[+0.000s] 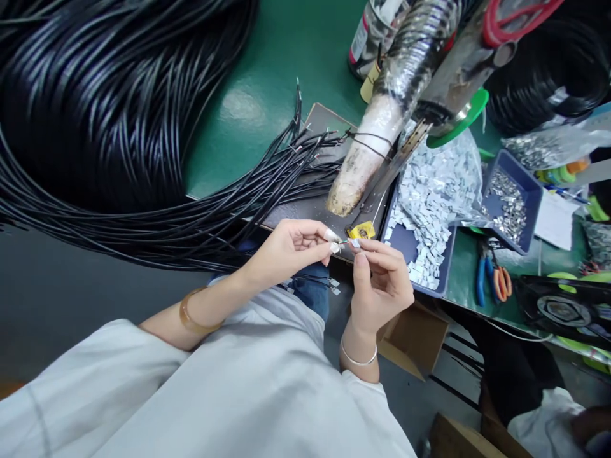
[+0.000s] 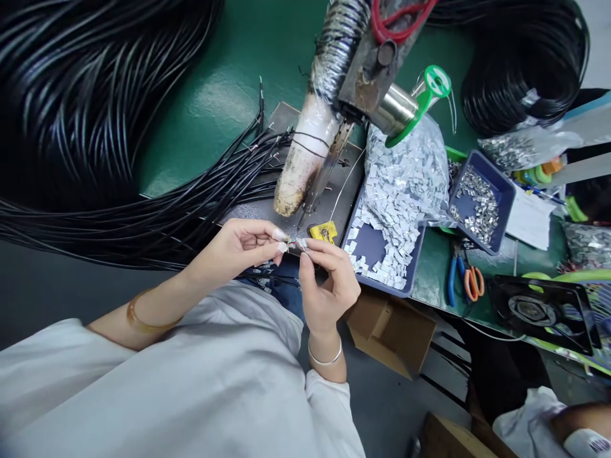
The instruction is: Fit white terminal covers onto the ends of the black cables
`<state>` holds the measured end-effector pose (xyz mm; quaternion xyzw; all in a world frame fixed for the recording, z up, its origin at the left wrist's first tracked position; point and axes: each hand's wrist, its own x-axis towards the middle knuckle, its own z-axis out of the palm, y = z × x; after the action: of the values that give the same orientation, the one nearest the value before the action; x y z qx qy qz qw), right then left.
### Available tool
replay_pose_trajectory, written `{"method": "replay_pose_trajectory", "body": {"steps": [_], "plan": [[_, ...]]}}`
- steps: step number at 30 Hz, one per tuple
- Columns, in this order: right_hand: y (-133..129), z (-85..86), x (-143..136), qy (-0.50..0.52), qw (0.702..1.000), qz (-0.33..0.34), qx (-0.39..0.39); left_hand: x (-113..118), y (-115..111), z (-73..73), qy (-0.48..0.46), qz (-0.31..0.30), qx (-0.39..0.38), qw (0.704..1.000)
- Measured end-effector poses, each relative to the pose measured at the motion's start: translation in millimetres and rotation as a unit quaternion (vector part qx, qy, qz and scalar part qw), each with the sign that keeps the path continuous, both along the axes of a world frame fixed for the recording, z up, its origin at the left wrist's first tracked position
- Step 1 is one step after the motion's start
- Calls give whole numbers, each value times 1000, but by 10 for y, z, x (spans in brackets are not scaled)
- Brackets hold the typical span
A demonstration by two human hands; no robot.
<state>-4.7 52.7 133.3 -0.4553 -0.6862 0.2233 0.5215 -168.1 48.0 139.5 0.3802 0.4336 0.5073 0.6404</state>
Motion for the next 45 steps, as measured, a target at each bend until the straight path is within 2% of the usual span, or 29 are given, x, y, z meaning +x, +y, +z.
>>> {"method": "replay_pose_trajectory", "body": {"steps": [5,8,11,14,16,20,22,27,33,39,45], "plan": [[13,23,-3,37,997,22,-64,-29,12,-47,20,-52,-7,998],[20,34,7,42,997,35,-50,-11,21,-47,25,-74,-11,997],[6,31,26,31,998,10,56,29,36,-6,11,-38,-26,999],[-8,-5,31,-47,987,7,152,58,53,46,11,-7,-35,999],[-3,-43,24,-67,986,7,149,65,61,66,16,6,-32,999],[35,-90,18,18,999,5,50,67,72,56,26,29,-20,999],[53,-91,25,16,999,11,29,67,77,36,38,39,-10,998],[76,-89,41,-83,989,23,117,74,99,1,61,49,5,997],[108,-71,30,-177,964,-6,199,104,129,19,103,79,25,991],[153,-59,28,-188,959,3,212,136,152,33,127,111,45,985],[153,-33,23,-184,959,3,216,128,140,39,133,114,48,983]]}}
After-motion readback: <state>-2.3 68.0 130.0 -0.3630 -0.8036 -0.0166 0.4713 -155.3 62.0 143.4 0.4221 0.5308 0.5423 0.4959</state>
